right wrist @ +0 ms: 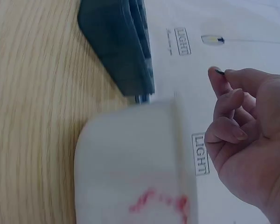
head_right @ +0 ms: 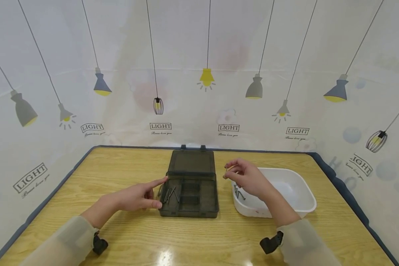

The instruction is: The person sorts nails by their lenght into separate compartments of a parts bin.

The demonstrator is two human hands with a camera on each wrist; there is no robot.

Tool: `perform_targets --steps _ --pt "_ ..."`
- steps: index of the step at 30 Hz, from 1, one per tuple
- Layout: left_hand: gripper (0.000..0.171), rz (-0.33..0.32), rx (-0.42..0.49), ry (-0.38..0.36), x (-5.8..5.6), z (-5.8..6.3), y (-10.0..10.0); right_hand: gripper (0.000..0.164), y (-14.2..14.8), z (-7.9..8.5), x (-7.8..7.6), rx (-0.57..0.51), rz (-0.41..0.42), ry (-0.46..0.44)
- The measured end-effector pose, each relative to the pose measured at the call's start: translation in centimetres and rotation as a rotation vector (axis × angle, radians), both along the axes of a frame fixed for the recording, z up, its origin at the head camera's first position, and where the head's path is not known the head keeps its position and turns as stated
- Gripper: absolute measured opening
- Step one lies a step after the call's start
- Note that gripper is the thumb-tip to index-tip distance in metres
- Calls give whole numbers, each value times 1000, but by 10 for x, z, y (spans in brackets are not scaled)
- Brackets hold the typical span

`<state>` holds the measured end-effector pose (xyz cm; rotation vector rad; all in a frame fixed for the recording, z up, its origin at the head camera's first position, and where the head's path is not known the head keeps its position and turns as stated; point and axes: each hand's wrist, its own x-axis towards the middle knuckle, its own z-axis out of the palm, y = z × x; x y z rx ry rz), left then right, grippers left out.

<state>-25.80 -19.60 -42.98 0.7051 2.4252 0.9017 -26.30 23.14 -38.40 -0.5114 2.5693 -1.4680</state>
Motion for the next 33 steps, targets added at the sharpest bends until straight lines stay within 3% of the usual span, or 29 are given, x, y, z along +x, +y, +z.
perform_targets --steps 16,23,33 --pt "100 8 10 -14 0 -2 1 30 -68 2 -6 -70 87 -8" --pt "98 15 7 -15 -1 -1 1 27 -98 -6 -8 -124 56 -27" --pt "97 12 4 -10 -2 -3 0 33 -129 -21 -10 -68 18 -127"
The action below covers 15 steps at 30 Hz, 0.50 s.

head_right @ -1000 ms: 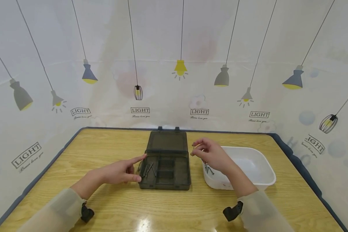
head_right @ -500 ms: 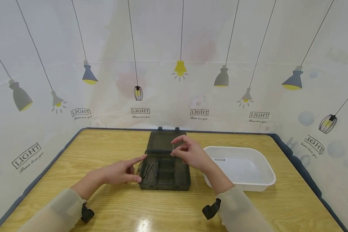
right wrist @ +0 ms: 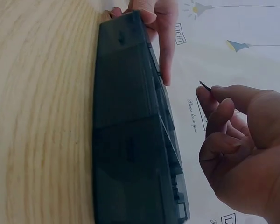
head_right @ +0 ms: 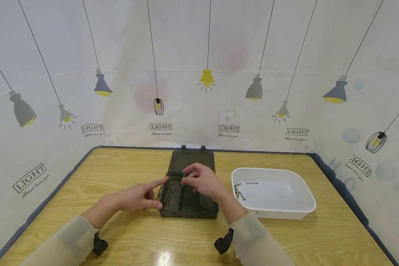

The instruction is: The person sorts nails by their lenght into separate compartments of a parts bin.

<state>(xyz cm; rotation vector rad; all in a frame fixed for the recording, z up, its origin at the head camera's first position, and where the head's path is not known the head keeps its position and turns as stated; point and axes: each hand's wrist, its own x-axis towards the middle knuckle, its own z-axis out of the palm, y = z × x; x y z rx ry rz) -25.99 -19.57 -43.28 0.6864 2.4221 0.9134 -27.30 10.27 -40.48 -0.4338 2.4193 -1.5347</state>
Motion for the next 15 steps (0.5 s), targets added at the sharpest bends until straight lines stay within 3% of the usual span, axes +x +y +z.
perform_targets --steps 15 --pt "97 -15 0 15 0 0 -1 31 -19 -12 6 96 26 -21"
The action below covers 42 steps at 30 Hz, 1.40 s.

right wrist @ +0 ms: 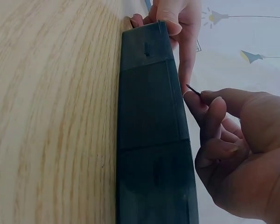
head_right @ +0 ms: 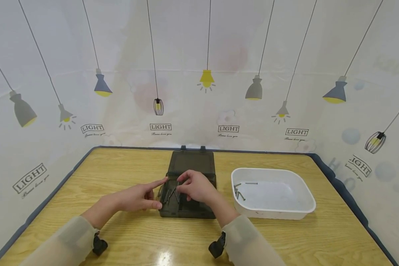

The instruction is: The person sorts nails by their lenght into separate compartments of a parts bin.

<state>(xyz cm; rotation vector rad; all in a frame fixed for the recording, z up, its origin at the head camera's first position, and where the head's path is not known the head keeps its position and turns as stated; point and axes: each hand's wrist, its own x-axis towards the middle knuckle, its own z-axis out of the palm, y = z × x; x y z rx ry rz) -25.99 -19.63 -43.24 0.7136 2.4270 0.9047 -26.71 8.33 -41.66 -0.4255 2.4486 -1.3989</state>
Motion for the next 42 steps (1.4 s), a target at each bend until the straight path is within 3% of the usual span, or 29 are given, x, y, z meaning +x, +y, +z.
perform_targets --steps 10,16,24,30,36,42 --pt "98 -3 -27 0 1 3 1 30 2 2 5 15 22 16" --pt "99 -13 -28 -13 0 3 1 29 19 8 9 -7 30 48" --pt "101 -63 13 -10 -5 9 5 28 78 34 9 -8 4 77" --pt "104 -49 54 -42 -6 8 8 31 144 44 3 49 -62 48" --pt "104 -40 62 -66 -6 5 6 35 209 24 -11 200 -78 -57" --pt "103 -48 72 -65 -6 5 5 45 238 1 -17 275 -67 -149"
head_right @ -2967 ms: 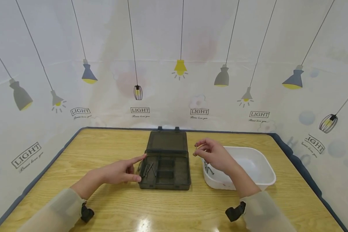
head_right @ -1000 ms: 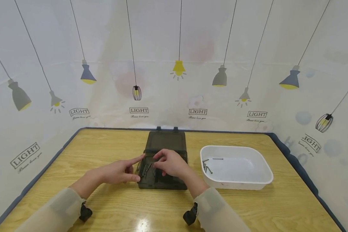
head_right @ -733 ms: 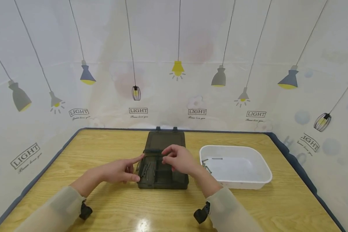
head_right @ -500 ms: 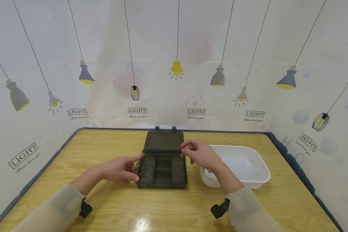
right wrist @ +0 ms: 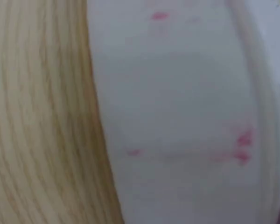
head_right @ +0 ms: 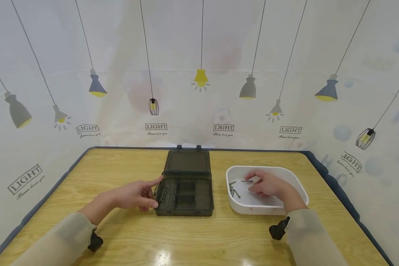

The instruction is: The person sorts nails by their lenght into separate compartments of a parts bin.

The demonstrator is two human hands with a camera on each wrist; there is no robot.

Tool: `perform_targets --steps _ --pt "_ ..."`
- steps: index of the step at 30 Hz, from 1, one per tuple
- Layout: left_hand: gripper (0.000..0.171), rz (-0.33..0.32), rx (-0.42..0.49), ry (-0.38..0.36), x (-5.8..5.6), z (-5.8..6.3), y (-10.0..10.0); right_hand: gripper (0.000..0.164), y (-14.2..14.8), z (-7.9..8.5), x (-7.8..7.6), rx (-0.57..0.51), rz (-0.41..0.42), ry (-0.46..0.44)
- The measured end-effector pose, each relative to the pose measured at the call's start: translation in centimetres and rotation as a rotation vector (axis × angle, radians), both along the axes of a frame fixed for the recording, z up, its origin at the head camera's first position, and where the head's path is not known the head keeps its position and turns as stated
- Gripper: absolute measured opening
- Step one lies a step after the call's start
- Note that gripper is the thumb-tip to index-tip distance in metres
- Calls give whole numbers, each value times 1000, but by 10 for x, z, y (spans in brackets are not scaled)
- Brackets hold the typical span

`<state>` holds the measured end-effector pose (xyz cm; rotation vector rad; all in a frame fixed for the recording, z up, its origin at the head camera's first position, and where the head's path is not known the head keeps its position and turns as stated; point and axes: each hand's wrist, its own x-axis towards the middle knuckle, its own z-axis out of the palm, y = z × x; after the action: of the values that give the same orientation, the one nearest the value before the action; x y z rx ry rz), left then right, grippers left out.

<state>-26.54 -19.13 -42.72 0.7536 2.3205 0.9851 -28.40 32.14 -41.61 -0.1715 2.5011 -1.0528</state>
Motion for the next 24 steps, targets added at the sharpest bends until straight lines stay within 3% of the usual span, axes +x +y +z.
perform_targets --steps 8,15,24 --pt "103 -8 -1 8 1 -2 -1 50 9 -15 -4 11 2 34" --pt "103 -7 -6 1 0 -4 -1 45 6 -20 -4 71 -23 72" --pt "103 2 -7 -6 -1 -4 -3 31 1 -18 -3 72 -45 86"
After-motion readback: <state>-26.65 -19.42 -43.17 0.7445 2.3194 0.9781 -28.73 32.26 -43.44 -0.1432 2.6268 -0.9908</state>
